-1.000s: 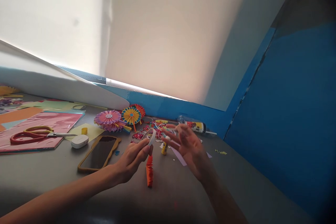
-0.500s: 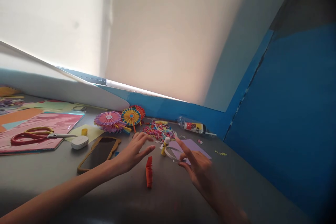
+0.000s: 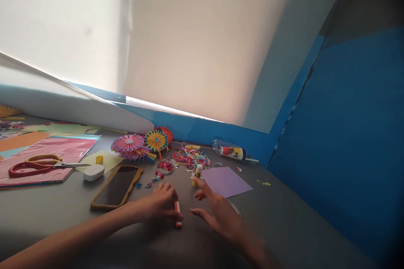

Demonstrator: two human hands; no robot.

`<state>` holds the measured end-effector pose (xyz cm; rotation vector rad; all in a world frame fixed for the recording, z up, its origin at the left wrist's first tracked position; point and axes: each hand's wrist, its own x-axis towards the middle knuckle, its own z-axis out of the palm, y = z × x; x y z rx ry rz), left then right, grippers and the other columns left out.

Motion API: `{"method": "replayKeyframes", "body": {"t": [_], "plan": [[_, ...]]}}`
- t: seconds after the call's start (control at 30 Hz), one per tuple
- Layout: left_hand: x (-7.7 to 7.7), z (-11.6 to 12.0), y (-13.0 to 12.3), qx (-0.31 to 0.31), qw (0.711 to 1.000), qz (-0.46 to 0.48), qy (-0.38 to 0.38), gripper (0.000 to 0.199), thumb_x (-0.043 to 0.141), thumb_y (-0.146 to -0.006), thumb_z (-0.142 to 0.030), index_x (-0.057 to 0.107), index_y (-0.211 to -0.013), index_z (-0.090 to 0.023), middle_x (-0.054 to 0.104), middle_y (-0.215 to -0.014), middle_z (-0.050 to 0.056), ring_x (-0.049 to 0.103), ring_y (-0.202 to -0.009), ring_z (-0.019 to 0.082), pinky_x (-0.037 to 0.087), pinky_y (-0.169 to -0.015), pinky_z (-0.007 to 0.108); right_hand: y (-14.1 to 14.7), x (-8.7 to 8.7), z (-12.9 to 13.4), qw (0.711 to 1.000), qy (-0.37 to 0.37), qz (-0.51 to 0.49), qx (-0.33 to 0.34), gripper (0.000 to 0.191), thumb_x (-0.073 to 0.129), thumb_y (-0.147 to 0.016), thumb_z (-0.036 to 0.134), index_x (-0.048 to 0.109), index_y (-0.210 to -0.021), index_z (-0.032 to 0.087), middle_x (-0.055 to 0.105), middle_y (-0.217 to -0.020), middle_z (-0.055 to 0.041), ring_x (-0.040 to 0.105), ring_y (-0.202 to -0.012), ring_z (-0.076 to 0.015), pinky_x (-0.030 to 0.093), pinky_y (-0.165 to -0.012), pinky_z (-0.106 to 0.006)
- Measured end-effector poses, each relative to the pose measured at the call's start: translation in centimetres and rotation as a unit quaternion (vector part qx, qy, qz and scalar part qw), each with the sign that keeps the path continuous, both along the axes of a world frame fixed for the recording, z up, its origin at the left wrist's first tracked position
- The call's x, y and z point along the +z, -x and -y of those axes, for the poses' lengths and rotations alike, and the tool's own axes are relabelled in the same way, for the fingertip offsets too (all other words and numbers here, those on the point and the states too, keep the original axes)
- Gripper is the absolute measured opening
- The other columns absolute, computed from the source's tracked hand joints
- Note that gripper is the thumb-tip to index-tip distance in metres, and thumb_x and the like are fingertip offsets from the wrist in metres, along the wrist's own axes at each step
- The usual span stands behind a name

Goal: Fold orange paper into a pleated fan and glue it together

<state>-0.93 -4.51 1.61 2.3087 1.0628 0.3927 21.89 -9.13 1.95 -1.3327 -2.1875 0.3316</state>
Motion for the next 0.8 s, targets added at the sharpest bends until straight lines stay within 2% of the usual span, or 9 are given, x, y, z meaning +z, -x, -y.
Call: {"method": "replayKeyframes", "body": {"t": [0.1, 0.17, 0.27, 0.37, 0.47, 0.53, 0.67, 0.73, 0.8], "plan": [[-0.3, -0.1, -0.1, -0.012, 0.999, 0.006, 0.044, 0.041, 0.076, -0.07, -0.046, 0.058, -0.095, -0.019, 0.05, -0.111, 0.007, 0.044, -0.11, 0.03, 0.037, -0.091, 0.04, 1.0, 0.3, -0.8, 0.997, 0.052, -0.049, 0.029, 0.069, 0.068, -0.082, 0.025, 0.035, -0.142, 0.038, 0.064, -0.113, -0.003, 0.062, -0.103, -0.0213, 0.05, -0.09, -0.035], [-0.7, -0.3, -0.2, -0.026, 0.993, 0.061, 0.101, 0.048, 0.08, -0.065, -0.046, 0.054, -0.096, -0.02, 0.052, -0.107, 0.005, 0.048, -0.106, 0.028, 0.039, -0.088, 0.038, 1.3, 0.7, -1.2, 0.99, 0.088, -0.105, 0.038, 0.065, 0.068, -0.082, 0.026, 0.039, -0.14, 0.034, 0.063, -0.113, -0.0043, 0.063, -0.103, -0.0213, 0.05, -0.092, -0.037], [-1.4, -0.5, -0.7, -0.073, 0.955, 0.211, 0.195, 0.045, 0.076, -0.071, -0.041, 0.046, -0.098, -0.02, 0.059, -0.093, 0.003, 0.059, -0.089, 0.023, 0.044, -0.078, 0.034, 1.6, 1.2, -1.4, 0.957, 0.164, -0.226, 0.072, 0.063, 0.068, -0.082, 0.029, 0.038, -0.138, 0.028, 0.063, -0.108, -0.0049, 0.066, -0.096, -0.0208, 0.052, -0.09, -0.038], [-1.6, -0.9, -1.3, -0.073, 0.917, 0.34, 0.196, 0.042, 0.073, -0.076, -0.034, 0.043, -0.101, -0.02, 0.063, -0.084, 0.001, 0.063, -0.079, 0.019, 0.046, -0.074, 0.031, 1.9, 1.2, -1.0, 0.918, 0.2, -0.33, 0.095, 0.068, 0.07, -0.081, 0.032, 0.032, -0.138, 0.028, 0.063, -0.108, -0.005, 0.067, -0.098, -0.0218, 0.053, -0.09, -0.04], [-1.1, -1.2, -1.4, -0.005, 0.906, 0.399, 0.138, 0.037, 0.077, -0.074, -0.033, 0.051, -0.097, -0.018, 0.062, -0.09, 0.002, 0.062, -0.077, 0.016, 0.046, -0.073, 0.029, 2.3, 0.9, -0.5, 0.899, 0.19, -0.387, 0.077, 0.08, 0.076, -0.076, 0.032, 0.026, -0.139, 0.029, 0.063, -0.109, -0.0052, 0.066, -0.1, -0.0229, 0.054, -0.089, -0.041], [-0.6, -1.3, -1.2, 0.013, 0.897, 0.416, 0.147, 0.03, 0.074, -0.077, -0.035, 0.055, -0.089, -0.016, 0.063, -0.087, 0.002, 0.062, -0.079, 0.015, 0.046, -0.075, 0.028, 2.4, 0.8, -0.6, 0.894, 0.161, -0.413, 0.061, 0.08, 0.076, -0.076, 0.031, 0.027, -0.139, 0.028, 0.065, -0.105, -0.0045, 0.067, -0.098, -0.0225, 0.053, -0.09, -0.041], [0.0, -1.1, -1.0, -0.019, 0.869, 0.446, 0.213, 0.025, 0.071, -0.081, -0.036, 0.056, -0.085, -0.016, 0.064, -0.088, 0.002, 0.062, -0.092, 0.019, 0.049, -0.086, 0.034, 2.3, 1.0, -1.1, 0.894, 0.106, -0.432, 0.05, 0.068, 0.072, -0.08, 0.032, 0.032, -0.135, 0.026, 0.069, -0.098, -0.0041, 0.067, -0.098, -0.0221, 0.051, -0.093, -0.041], [0.0, -1.0, -1.1, -0.029, 0.872, 0.44, 0.213, 0.025, 0.072, -0.08, -0.036, 0.059, -0.088, -0.016, 0.063, -0.092, 0.003, 0.063, -0.095, 0.021, 0.05, -0.086, 0.037, 2.2, 1.4, -1.2, 0.899, 0.094, -0.424, 0.046, 0.064, 0.07, -0.082, 0.033, 0.033, -0.134, 0.026, 0.071, -0.098, -0.0045, 0.067, -0.098, -0.0218, 0.051, -0.093, -0.04], [-0.3, -1.1, -1.3, -0.035, 0.886, 0.418, 0.198, 0.026, 0.071, -0.081, -0.038, 0.062, -0.091, -0.016, 0.064, -0.091, 0.004, 0.063, -0.094, 0.022, 0.051, -0.085, 0.037, 2.2, 1.7, -1.1, 0.906, 0.087, -0.411, 0.043, 0.063, 0.069, -0.084, 0.032, 0.032, -0.134, 0.026, 0.071, -0.099, -0.0046, 0.067, -0.098, -0.0214, 0.052, -0.092, -0.039]]}}
